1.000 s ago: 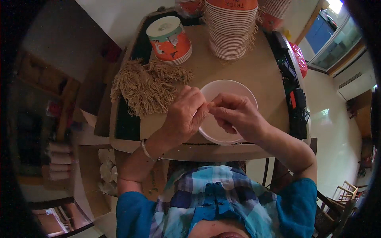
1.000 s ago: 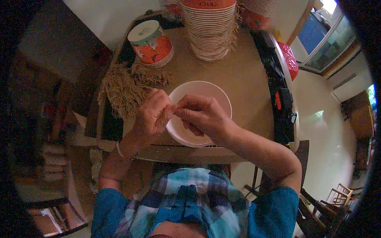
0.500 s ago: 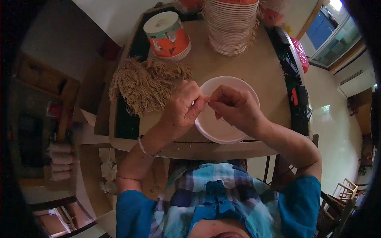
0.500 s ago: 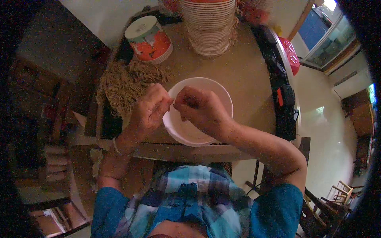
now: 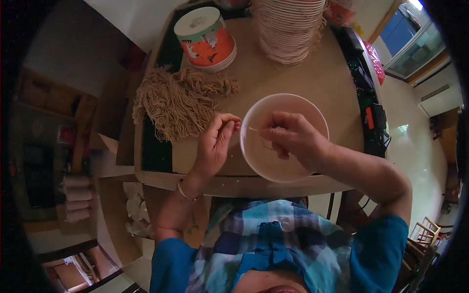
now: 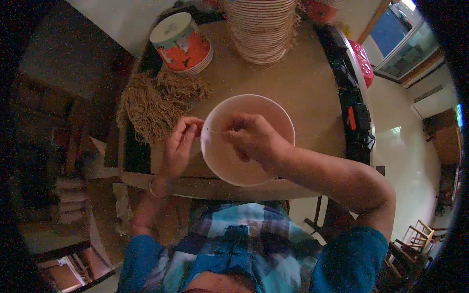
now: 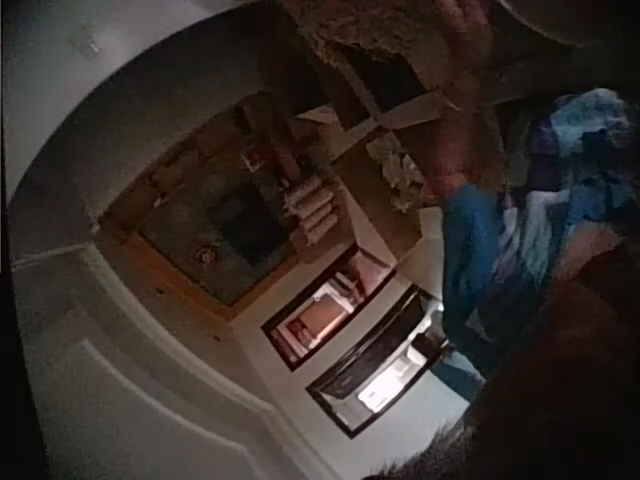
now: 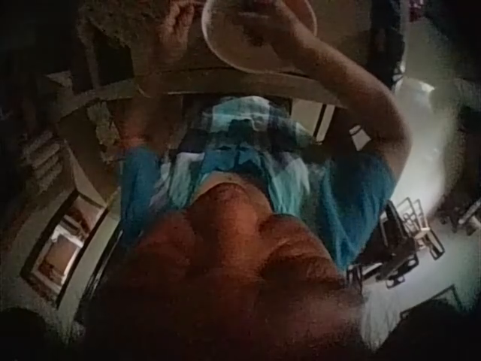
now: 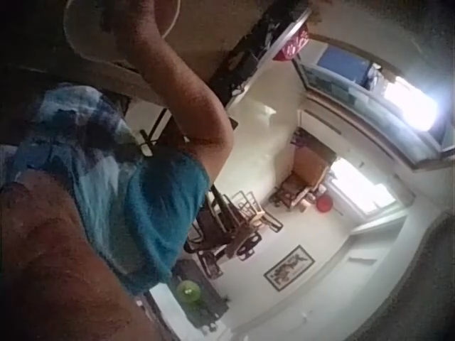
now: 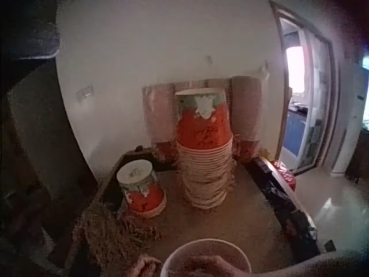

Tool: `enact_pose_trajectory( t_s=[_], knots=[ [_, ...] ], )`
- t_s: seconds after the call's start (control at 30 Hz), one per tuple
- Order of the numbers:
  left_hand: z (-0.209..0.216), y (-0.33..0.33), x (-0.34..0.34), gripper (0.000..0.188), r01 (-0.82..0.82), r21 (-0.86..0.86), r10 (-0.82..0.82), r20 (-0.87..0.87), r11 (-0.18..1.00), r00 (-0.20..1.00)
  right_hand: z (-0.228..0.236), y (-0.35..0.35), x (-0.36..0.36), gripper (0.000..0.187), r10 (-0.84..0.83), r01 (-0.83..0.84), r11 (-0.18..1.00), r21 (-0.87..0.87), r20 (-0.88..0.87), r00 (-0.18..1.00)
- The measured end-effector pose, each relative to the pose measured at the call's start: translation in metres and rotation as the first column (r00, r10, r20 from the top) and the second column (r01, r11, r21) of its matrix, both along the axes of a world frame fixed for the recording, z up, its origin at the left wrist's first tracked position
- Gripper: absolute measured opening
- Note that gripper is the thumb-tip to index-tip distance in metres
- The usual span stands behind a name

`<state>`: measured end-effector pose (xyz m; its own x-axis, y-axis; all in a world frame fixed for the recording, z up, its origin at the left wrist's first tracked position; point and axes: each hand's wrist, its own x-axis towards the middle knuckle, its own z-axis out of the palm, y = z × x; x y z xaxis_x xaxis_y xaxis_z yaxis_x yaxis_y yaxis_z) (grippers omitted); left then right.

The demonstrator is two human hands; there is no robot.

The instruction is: Manually attaching handle strings to printed paper buckets.

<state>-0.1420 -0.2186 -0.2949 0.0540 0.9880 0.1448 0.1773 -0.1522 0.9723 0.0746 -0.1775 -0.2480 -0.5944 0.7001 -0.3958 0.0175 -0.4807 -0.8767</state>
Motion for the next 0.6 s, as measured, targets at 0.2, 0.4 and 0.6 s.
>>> enact_pose_trajectory(
  t_s=[0.2, 0.4, 0.6],
  knots=[
    [-0.0036, -0.0031, 0.0031, 0.017, 0.02, -0.012, -0.019, 0.09, 1.0, 0.996, 0.0014, 0.0034, -0.0023, 0.015, 0.044, -0.044, 0.999, -0.007, 0.033, 0.998],
    [0.0011, -0.0049, 0.0041, 0.018, 0.037, -0.091, -0.023, 0.148, 0.995, 0.989, 0.0031, 0.0043, -0.0053, 0.016, 0.05, -0.051, 0.999, 0.011, 0.067, 0.996],
    [-0.0039, -0.0041, 0.0051, 0.019, 0.042, -0.055, -0.035, 0.135, 0.998, 0.99, -0.0055, 0.0061, -0.0061, 0.016, 0.042, -0.043, 0.999, 0.012, 0.093, 0.995]
  ],
)
